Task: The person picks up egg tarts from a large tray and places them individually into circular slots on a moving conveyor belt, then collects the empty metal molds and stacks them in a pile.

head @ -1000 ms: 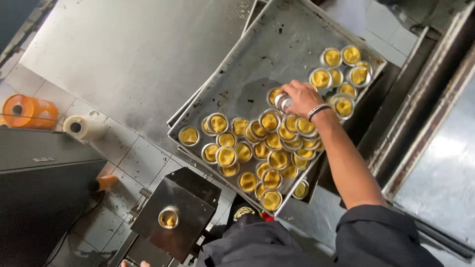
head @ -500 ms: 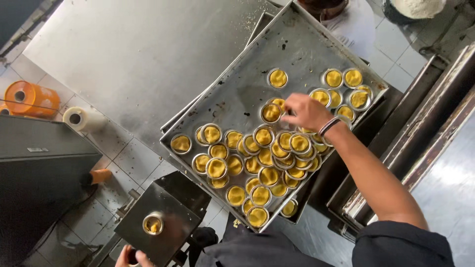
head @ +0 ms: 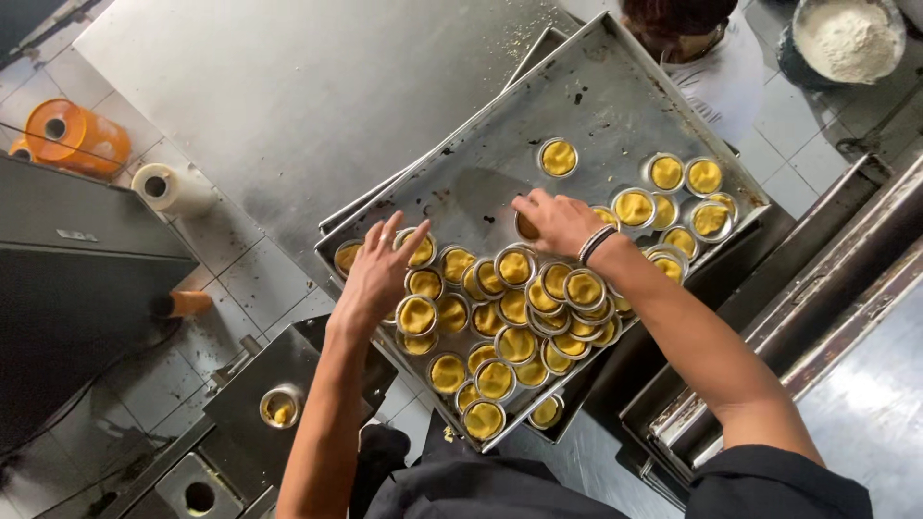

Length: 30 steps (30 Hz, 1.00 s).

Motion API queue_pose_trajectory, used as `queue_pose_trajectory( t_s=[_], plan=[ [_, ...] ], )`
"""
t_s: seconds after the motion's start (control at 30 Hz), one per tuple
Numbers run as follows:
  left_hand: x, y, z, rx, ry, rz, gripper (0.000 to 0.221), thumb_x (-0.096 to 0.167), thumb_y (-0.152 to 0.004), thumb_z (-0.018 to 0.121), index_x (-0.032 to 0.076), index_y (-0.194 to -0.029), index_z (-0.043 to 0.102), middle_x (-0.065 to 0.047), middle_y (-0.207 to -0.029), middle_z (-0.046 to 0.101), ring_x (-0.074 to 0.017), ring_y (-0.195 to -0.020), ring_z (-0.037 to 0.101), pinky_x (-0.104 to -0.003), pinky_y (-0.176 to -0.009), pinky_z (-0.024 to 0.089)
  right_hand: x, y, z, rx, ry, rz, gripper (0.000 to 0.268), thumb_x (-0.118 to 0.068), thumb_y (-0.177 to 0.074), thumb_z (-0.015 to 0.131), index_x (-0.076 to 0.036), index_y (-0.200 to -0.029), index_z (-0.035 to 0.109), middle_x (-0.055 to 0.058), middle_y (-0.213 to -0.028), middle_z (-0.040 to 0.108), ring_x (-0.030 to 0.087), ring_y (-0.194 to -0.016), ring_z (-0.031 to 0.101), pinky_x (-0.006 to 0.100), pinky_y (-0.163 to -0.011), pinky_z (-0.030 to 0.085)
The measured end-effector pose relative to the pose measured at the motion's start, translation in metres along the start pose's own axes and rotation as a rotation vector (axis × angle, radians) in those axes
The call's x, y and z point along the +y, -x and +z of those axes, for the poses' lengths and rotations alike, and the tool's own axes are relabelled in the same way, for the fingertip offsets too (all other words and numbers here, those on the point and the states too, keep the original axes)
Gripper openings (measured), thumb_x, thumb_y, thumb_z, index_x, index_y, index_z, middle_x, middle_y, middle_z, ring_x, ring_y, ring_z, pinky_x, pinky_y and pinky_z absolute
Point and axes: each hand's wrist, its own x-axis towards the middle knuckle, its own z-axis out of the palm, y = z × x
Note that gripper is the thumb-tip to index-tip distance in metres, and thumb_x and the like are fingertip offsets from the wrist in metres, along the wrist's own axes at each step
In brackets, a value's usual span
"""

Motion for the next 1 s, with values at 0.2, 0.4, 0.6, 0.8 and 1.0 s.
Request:
queue_pose_trajectory(
  t_s=[0.2,0.4,0.6,0.8,1.0],
  plan=[
    [-0.024,-0.034,0.042,-0.102,-0.116,0.049,0.077,-0.001,-0.079,0.064,0.031,-0.149,0.053,-0.019,-0.148,0.046,-0.0413,-0.123,0.052,-0.050,-0.080,0.059,0.024,0.021,-0.001,0.094,-0.014,-0.112,0.077,0.001,-0.077,0.065,-0.015,-0.149,0.041,0.017,-0.150,0.045,0.045,-0.132,0.053,0.049,-0.108,0.052],
    [-0.047,-0.047,0.087,-0.005,-0.111,0.089,0.058,0.001,-0.078,0.061,0.020,-0.133,0.055,-0.015,-0.122,0.051,-0.0387,-0.110,0.056,-0.046,-0.072,0.060,0.016,-0.004,0.041,0.099,0.150,-0.108,0.059,-0.005,-0.081,0.071,-0.023,-0.135,0.056,0.011,-0.126,0.052,0.040,-0.108,0.062,0.045,-0.084,0.063],
    [-0.009,0.011,-0.037,0.342,0.141,-0.107,0.061,-0.007,-0.069,0.064,0.005,-0.128,0.056,-0.025,-0.125,0.055,-0.0500,-0.116,0.057,-0.057,-0.078,0.060,0.060,-0.006,-0.037,0.361,0.167,0.014,0.063,-0.012,-0.067,0.078,-0.023,-0.125,0.055,0.007,-0.120,0.055,0.035,-0.098,0.067,0.045,-0.091,0.056],
    [-0.055,0.010,0.016,0.139,0.036,-0.155,0.061,-0.008,-0.069,0.068,0.008,-0.128,0.062,-0.021,-0.117,0.057,-0.0437,-0.112,0.054,-0.048,-0.077,0.061,0.068,-0.045,-0.026,0.118,-0.012,0.177,0.093,-0.028,-0.067,0.094,-0.024,-0.148,0.049,0.016,-0.143,0.042,0.052,-0.124,0.054,0.049,-0.103,0.055],
    [-0.061,-0.004,0.046,0.103,-0.260,-0.176,0.046,0.002,-0.076,0.069,0.015,-0.120,0.063,-0.015,-0.113,0.063,-0.0365,-0.111,0.052,-0.049,-0.082,0.049,0.057,-0.042,-0.016,0.051,-0.089,0.139,0.076,-0.018,-0.067,0.096,-0.020,-0.132,0.057,0.016,-0.128,0.054,0.047,-0.110,0.066,0.047,-0.091,0.063]
  ],
)
